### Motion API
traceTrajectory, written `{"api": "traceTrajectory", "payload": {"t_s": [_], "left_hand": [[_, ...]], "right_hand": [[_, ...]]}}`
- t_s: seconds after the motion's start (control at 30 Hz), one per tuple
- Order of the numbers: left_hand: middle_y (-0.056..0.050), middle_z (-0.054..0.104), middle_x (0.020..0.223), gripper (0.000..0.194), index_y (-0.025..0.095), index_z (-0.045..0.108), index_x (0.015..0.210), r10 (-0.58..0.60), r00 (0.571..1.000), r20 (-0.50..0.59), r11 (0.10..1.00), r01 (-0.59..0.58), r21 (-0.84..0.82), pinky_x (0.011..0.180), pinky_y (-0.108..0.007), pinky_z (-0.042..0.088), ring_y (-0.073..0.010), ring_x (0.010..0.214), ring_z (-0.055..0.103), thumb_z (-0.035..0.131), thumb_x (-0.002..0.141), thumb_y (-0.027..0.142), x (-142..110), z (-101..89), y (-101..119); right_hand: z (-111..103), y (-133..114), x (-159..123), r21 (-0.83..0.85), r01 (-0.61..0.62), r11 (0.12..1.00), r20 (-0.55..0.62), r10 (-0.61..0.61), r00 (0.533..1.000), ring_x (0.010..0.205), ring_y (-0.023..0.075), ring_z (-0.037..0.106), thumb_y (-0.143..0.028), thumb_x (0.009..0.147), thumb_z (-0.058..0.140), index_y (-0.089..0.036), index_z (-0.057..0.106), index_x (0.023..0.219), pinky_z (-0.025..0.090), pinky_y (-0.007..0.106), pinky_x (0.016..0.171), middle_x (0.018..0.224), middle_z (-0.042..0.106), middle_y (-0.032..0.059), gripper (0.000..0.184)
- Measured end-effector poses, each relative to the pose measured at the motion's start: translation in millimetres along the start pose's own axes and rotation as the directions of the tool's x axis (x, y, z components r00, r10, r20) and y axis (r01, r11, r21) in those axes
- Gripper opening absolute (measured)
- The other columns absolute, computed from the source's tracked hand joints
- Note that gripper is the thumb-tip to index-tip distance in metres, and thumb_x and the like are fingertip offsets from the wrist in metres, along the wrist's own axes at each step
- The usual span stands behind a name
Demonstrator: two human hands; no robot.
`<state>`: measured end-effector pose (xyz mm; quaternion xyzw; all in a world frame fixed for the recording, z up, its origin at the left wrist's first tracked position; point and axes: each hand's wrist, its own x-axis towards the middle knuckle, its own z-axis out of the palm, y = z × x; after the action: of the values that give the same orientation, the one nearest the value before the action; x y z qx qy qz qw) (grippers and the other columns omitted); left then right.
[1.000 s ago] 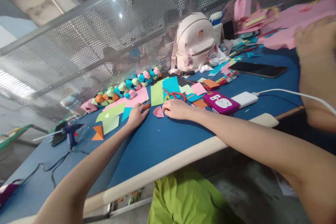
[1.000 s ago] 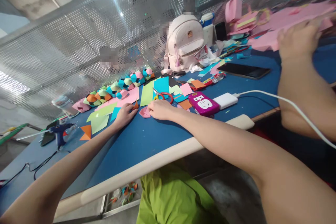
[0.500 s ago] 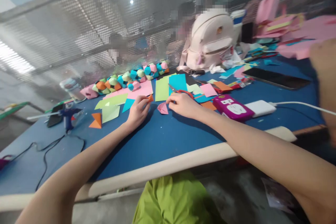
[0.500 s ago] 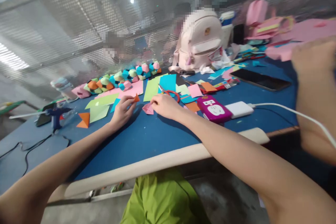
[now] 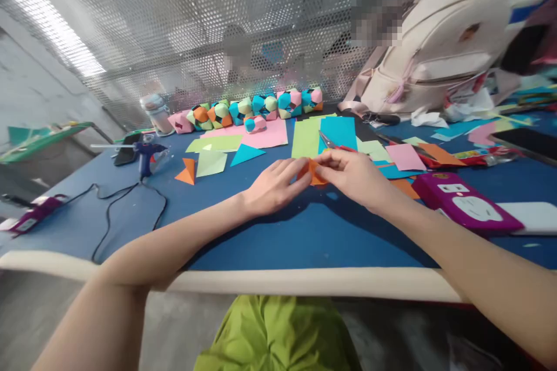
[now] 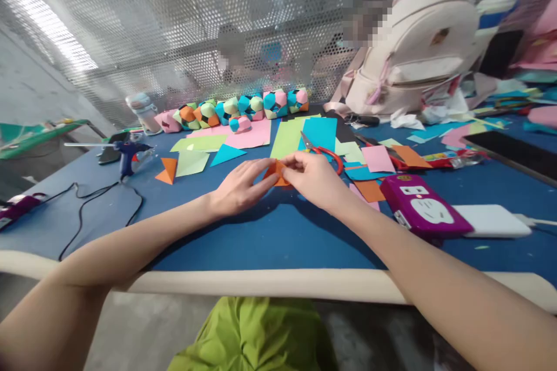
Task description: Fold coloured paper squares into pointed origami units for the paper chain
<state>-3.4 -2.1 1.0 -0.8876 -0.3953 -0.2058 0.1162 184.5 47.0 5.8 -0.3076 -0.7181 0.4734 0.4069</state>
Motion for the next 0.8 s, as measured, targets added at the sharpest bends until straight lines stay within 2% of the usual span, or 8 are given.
{"api": "traceTrajectory", "payload": {"t_s": [0.1,0.17,0.2,0.27,0.37,0.47,0.63,0.8], "left_hand": [[-0.016,0.058,0.121,0.024,0.019,0.063,0.103,-0.040,0.999,-0.037,0.992,0.035,-0.121,0.092,-0.044,0.049,-0.0270,0.112,0.057,0.046,0.087,0.019,-2,-0.8,4],[-0.017,0.055,0.125,0.028,0.019,0.061,0.108,-0.078,0.991,-0.110,0.971,0.050,-0.236,0.095,-0.043,0.048,-0.0276,0.116,0.054,0.055,0.081,0.021,-2,-2.8,8],[-0.016,0.054,0.126,0.031,0.019,0.060,0.110,-0.142,0.975,-0.172,0.951,0.087,-0.296,0.095,-0.042,0.048,-0.0270,0.116,0.054,0.057,0.079,0.021,-1,-4.0,10],[-0.014,0.057,0.120,0.031,0.019,0.058,0.110,-0.321,0.924,-0.210,0.871,0.200,-0.449,0.090,-0.039,0.051,-0.0238,0.106,0.059,0.058,0.079,0.023,2,-6.7,13],[-0.007,0.065,0.093,0.026,0.018,0.057,0.104,-0.571,0.821,-0.026,0.611,0.403,-0.681,0.069,-0.031,0.053,-0.0182,0.080,0.064,0.056,0.082,0.032,10,-9.5,16],[-0.002,0.065,0.073,0.024,0.017,0.061,0.087,-0.657,0.738,0.154,0.388,0.506,-0.771,0.058,-0.026,0.048,-0.0158,0.066,0.062,0.060,0.078,0.038,18,-8.9,17],[0.000,0.065,0.064,0.024,0.016,0.059,0.071,-0.713,0.674,0.190,0.232,0.483,-0.844,0.060,-0.026,0.048,-0.0152,0.061,0.063,0.067,0.070,0.038,23,-4.1,14],[0.000,0.068,0.061,0.024,0.017,0.054,0.068,-0.737,0.641,0.213,0.133,0.446,-0.885,0.059,-0.028,0.050,-0.0169,0.058,0.066,0.070,0.068,0.035,24,-1.0,12]], "right_hand": [[0,5,2,-0.014,0.038,0.999,0.004,-0.038,0.999,0.069,0.0164,0.063,-0.038,0.074,0.068,-0.016,0.067,0.080,0.052,0.029,0.064,0.076,0.069,0.0046,0.023],[-1,7,4,-0.033,0.052,0.998,0.003,-0.052,0.999,0.070,0.0162,0.064,-0.033,0.077,0.064,-0.015,0.067,0.083,0.052,0.028,0.065,0.078,0.070,0.0050,0.019],[-1,7,4,-0.056,0.060,0.997,-0.001,-0.060,0.998,0.072,0.0161,0.064,-0.029,0.078,0.062,-0.014,0.067,0.085,0.051,0.028,0.067,0.080,0.071,0.0051,0.017],[-1,6,4,-0.100,0.080,0.992,-0.015,-0.082,0.997,0.074,0.0157,0.065,-0.023,0.079,0.059,-0.014,0.067,0.086,0.051,0.028,0.069,0.082,0.071,0.0050,0.014],[1,3,3,-0.108,0.099,0.989,0.001,-0.099,0.995,0.075,0.0149,0.065,-0.020,0.080,0.055,-0.014,0.066,0.088,0.051,0.026,0.069,0.083,0.071,0.0044,0.015],[5,2,1,-0.086,0.118,0.989,-0.002,-0.119,0.993,0.072,0.0142,0.064,-0.023,0.081,0.055,-0.014,0.066,0.089,0.050,0.025,0.065,0.083,0.071,0.0043,0.016],[4,2,3,-0.079,0.062,0.995,-0.015,-0.063,0.998,0.066,0.0141,0.062,-0.032,0.082,0.057,-0.014,0.065,0.091,0.048,0.025,0.060,0.079,0.069,0.0041,0.021],[4,2,3,-0.168,0.011,0.986,-0.065,-0.022,0.998,0.054,0.0122,0.056,-0.025,0.080,0.057,-0.016,0.058,0.068,0.043,0.025,0.054,0.061,0.061,-0.0001,0.014]]}}
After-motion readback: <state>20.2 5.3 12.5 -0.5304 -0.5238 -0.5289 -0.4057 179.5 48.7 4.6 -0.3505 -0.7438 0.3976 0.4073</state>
